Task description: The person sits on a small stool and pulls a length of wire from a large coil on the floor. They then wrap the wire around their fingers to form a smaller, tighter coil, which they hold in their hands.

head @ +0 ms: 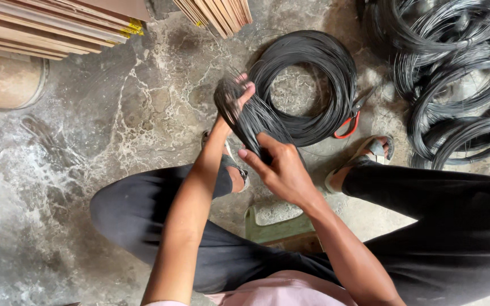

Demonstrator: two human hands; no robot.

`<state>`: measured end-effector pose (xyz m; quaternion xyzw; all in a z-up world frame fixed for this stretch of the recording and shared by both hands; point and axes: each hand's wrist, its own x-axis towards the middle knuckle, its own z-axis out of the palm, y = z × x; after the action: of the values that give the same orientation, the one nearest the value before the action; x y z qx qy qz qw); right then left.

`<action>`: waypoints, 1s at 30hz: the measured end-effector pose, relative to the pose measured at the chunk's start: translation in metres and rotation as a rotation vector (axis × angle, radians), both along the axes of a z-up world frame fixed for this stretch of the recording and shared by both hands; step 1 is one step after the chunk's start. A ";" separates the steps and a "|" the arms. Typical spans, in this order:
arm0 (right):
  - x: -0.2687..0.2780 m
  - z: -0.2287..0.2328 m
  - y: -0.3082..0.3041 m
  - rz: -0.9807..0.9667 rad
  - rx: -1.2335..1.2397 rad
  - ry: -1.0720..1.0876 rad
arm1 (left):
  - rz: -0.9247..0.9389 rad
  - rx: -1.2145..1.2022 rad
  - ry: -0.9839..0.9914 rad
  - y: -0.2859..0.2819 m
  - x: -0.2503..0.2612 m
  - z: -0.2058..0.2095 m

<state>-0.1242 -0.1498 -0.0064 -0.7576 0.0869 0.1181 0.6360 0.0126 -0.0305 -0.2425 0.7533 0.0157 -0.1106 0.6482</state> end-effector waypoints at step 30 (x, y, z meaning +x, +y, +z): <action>0.043 -0.211 -0.122 -0.191 -0.273 0.062 | -0.468 0.659 -1.502 0.029 -0.034 0.231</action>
<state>-0.0808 -0.2723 -0.2174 -0.8212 0.1936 0.0676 0.5325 -0.0210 -0.0019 -0.0118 0.7606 -0.5432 0.2976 0.1946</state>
